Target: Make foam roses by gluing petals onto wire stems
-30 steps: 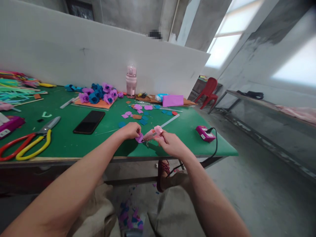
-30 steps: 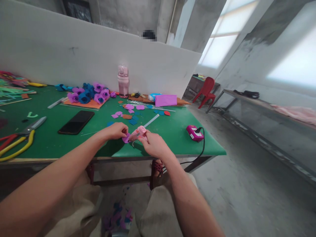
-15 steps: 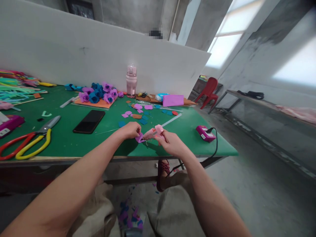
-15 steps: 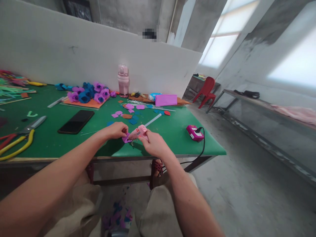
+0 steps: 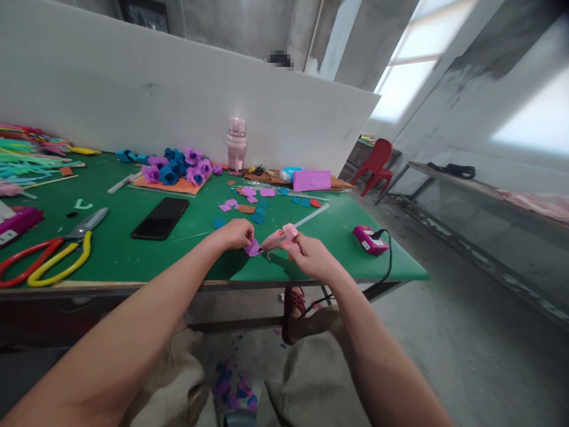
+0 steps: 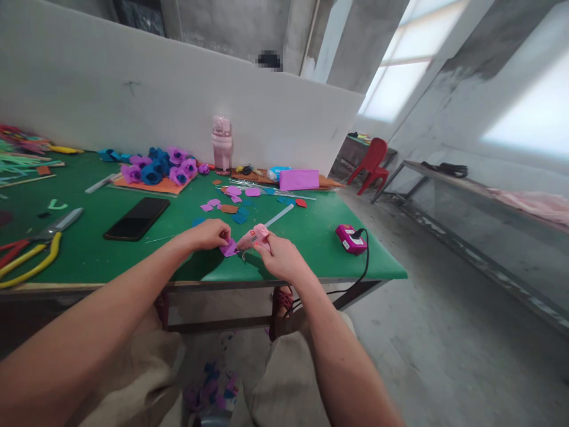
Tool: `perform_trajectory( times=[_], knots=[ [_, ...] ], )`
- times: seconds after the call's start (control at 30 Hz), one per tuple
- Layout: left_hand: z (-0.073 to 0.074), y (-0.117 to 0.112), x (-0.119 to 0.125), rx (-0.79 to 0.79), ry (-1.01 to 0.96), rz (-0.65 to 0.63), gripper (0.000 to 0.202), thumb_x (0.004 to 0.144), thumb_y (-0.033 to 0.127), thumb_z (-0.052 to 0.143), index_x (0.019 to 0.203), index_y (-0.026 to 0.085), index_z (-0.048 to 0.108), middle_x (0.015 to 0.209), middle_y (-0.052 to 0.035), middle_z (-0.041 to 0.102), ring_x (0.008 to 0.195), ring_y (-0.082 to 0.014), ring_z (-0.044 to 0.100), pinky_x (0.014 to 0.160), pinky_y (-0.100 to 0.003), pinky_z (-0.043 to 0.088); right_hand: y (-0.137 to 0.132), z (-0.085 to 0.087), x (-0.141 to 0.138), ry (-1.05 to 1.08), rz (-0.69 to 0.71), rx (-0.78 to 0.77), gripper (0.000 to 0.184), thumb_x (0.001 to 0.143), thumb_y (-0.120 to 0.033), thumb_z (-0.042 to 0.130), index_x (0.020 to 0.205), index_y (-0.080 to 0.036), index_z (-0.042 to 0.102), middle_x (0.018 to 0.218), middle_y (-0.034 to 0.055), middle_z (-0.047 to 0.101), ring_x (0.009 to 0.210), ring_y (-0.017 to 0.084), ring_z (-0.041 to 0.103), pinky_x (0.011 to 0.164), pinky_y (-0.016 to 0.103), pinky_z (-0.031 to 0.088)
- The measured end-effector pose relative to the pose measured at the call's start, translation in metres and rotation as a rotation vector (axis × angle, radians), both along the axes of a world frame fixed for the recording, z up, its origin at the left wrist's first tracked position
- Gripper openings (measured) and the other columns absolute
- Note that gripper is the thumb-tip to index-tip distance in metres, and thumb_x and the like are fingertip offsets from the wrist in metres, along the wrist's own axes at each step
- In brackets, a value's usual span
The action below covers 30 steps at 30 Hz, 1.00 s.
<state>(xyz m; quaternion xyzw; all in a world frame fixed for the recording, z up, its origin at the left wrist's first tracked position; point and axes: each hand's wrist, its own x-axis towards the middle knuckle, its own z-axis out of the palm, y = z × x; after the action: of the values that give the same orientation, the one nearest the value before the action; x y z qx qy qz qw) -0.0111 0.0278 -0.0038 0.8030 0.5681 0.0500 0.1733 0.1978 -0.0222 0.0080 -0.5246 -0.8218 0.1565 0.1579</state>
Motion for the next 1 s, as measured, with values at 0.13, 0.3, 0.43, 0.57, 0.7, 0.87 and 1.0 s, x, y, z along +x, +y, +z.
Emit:
perform_trajectory(
  times=[0.13, 0.3, 0.43, 0.57, 0.7, 0.87, 1.0],
  knots=[
    [0.001, -0.001, 0.000, -0.004, -0.003, 0.004, 0.009, 0.062, 0.010, 0.060, 0.066, 0.014, 0.066, 0.066, -0.0024, 0.066, 0.063, -0.0134, 0.057, 0.052, -0.022, 0.033, 0.001, 0.001, 0.004, 0.040, -0.009, -0.003, 0.024, 0.088, -0.032, 0.042, 0.087, -0.014, 0.058, 0.075, 0.0081, 0.064, 0.062, 0.015, 0.055, 0.056, 0.023, 0.033],
    [0.001, 0.000, 0.000, -0.004, -0.012, 0.007, 0.010, 0.061, 0.009, 0.060, 0.065, 0.014, 0.067, 0.066, -0.0024, 0.067, 0.064, -0.0142, 0.058, 0.053, -0.022, 0.034, 0.003, 0.002, 0.011, 0.140, -0.036, -0.009, 0.025, 0.087, -0.035, 0.042, 0.087, -0.015, 0.058, 0.061, 0.0031, 0.060, 0.057, 0.015, 0.054, 0.055, 0.024, 0.034],
    [0.000, 0.000, 0.000, -0.001, -0.019, 0.009, 0.010, 0.061, 0.009, 0.059, 0.065, 0.014, 0.067, 0.065, -0.0022, 0.067, 0.063, -0.0140, 0.057, 0.052, -0.022, 0.033, 0.003, 0.002, 0.010, 0.167, -0.020, -0.033, 0.025, 0.087, -0.035, 0.042, 0.081, -0.016, 0.057, 0.058, 0.0013, 0.058, 0.054, 0.014, 0.052, 0.054, 0.024, 0.034],
    [-0.001, 0.000, 0.000, 0.006, -0.019, 0.012, 0.009, 0.060, 0.010, 0.059, 0.064, 0.015, 0.067, 0.064, -0.0016, 0.066, 0.062, -0.0139, 0.057, 0.052, -0.022, 0.033, 0.001, -0.001, 0.003, 0.116, 0.012, -0.024, 0.025, 0.087, -0.035, 0.042, 0.077, -0.016, 0.056, 0.063, 0.0036, 0.060, 0.056, 0.014, 0.053, 0.054, 0.023, 0.033],
    [-0.001, 0.000, 0.000, 0.006, -0.023, 0.011, 0.009, 0.060, 0.010, 0.059, 0.064, 0.014, 0.067, 0.063, -0.0020, 0.066, 0.061, -0.0140, 0.056, 0.051, -0.022, 0.033, 0.002, -0.003, 0.001, 0.071, 0.015, 0.000, 0.024, 0.087, -0.033, 0.043, 0.080, -0.014, 0.057, 0.070, 0.0067, 0.063, 0.059, 0.015, 0.053, 0.055, 0.023, 0.033],
    [-0.001, 0.001, 0.000, 0.001, -0.025, 0.009, 0.009, 0.060, 0.010, 0.060, 0.065, 0.014, 0.067, 0.065, -0.0027, 0.066, 0.063, -0.0144, 0.057, 0.052, -0.022, 0.034, 0.002, -0.002, 0.003, 0.072, 0.006, -0.014, 0.024, 0.088, -0.033, 0.042, 0.082, -0.014, 0.057, 0.073, 0.0078, 0.064, 0.061, 0.015, 0.055, 0.055, 0.023, 0.035],
    [-0.002, 0.002, 0.000, -0.001, -0.021, 0.009, 0.010, 0.060, 0.009, 0.059, 0.065, 0.014, 0.067, 0.066, -0.0029, 0.066, 0.063, -0.0145, 0.056, 0.052, -0.023, 0.033, 0.003, 0.000, 0.007, 0.185, 0.000, -0.127, 0.023, 0.087, -0.035, 0.042, 0.082, -0.016, 0.055, 0.070, 0.0044, 0.063, 0.051, 0.012, 0.052, 0.050, 0.022, 0.037]
  ],
)
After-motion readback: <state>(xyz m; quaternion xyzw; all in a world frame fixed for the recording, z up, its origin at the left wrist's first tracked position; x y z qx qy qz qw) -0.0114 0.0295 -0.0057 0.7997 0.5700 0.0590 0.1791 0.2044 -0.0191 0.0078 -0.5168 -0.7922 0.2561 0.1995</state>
